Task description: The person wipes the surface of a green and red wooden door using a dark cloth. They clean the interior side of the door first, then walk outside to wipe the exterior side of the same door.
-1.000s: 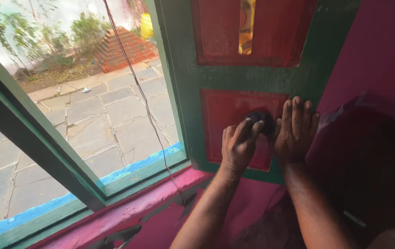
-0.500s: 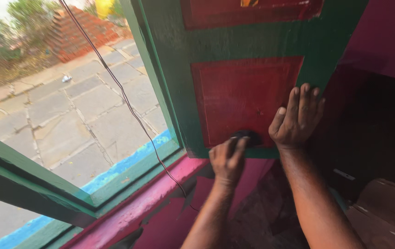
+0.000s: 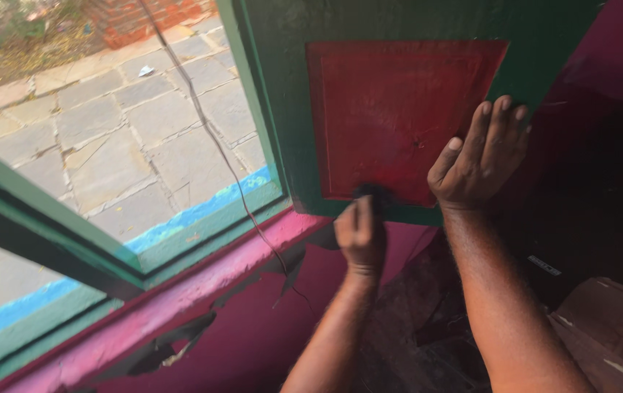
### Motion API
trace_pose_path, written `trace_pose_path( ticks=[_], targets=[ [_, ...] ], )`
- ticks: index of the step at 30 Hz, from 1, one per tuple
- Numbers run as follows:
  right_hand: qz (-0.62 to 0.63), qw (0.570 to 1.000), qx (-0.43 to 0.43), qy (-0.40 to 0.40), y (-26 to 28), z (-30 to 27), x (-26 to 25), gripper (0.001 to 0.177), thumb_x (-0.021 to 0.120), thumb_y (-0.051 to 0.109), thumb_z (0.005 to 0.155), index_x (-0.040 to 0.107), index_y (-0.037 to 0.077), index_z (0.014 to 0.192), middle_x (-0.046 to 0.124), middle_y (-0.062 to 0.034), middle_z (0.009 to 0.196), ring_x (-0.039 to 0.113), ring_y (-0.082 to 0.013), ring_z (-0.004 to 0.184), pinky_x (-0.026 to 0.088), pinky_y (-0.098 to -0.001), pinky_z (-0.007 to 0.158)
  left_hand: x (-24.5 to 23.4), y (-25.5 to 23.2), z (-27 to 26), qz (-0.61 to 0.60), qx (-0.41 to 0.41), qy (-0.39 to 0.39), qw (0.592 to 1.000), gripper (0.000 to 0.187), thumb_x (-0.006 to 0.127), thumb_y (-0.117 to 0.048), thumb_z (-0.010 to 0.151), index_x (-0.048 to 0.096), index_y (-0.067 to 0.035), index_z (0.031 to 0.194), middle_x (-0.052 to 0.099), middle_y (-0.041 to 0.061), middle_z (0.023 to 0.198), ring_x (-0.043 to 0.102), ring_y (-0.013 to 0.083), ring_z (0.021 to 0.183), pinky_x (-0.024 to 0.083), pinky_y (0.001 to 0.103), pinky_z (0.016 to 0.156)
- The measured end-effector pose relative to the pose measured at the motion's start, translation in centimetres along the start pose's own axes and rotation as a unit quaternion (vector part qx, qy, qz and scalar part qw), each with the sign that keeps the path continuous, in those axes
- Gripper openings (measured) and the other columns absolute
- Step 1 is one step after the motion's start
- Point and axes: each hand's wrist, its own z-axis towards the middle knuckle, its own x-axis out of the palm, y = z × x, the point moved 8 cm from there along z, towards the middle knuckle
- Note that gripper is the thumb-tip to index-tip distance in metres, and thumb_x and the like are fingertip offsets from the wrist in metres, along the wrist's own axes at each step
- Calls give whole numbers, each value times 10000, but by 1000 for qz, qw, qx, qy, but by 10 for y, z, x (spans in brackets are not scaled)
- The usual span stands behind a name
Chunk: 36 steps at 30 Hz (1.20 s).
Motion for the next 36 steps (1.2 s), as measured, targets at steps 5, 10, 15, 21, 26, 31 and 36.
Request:
trace_pose_path(
  ticks=[5, 10, 15, 21, 26, 31, 36],
  targets=[
    [6, 1000, -3, 5, 0, 0, -1, 546, 284, 292, 1168, 402, -4, 1612, 353, -183, 1675, 276, -356, 1584, 283, -538, 1301, 24, -37, -20, -25, 45, 82, 995, 319, 681, -35, 917, 667, 15, 1232, 685, 163, 1054, 689, 293, 939, 551, 415, 827],
    [21, 999, -16, 19, 0, 2, -2, 544, 273, 283, 1188, 399, -28, 1616, 349, -208, 1677, 273, -382, 1579, 290, -540, 1310, -3, -6, -2, 7, 87, 94, 992, 344, 666, -32, 856, 729, -62, 1193, 705, 115, 1039, 677, 286, 903, 536, 427, 793],
    [32, 999, -25, 9, 3, 0, -1, 537, 276, 274, 1186, 384, -18, 1623, 346, -201, 1677, 271, -375, 1585, 279, -551, 1316, -32, 48, 9, -39, -116, -30, 992, 245, 666, -30, 861, 706, -88, 1097, 696, 129, 985, 677, 341, 917, 545, 437, 815],
    [16, 1000, -11, 17, 2, 2, -2, 539, 293, 271, 1170, 400, -22, 1609, 360, -211, 1664, 289, -382, 1575, 271, -569, 1299, 9, 25, -31, -50, -227, -63, 971, 307, 613, 21, 788, 711, -45, 1071, 683, 139, 890, 668, 348, 809, 554, 452, 745],
    [-3, 1000, -14, 2, 6, 5, -8, 547, 313, 274, 1160, 408, -32, 1604, 360, -216, 1665, 293, -386, 1571, 283, -578, 1280, 1, -9, -25, -81, 29, 51, 995, 316, 647, -5, 851, 694, -28, 1162, 703, 168, 1036, 690, 343, 890, 562, 443, 784],
    [-11, 1000, -25, -8, 6, 2, -9, 543, 317, 260, 1166, 393, -40, 1612, 344, -227, 1673, 293, -396, 1580, 326, -572, 1280, -30, 85, 0, 53, -143, 36, 988, 214, 716, -28, 826, 752, -76, 1031, 718, 128, 899, 695, 344, 815, 507, 482, 714],
    [-16, 1000, -25, -9, 5, 3, -8, 545, 301, 255, 1169, 375, -43, 1618, 336, -236, 1670, 282, -395, 1578, 345, -566, 1282, -32, 121, -10, -24, -292, -97, 951, 345, 693, -42, 812, 668, -3, 1154, 700, 178, 1048, 701, 365, 966, 550, 449, 856]
  ],
)
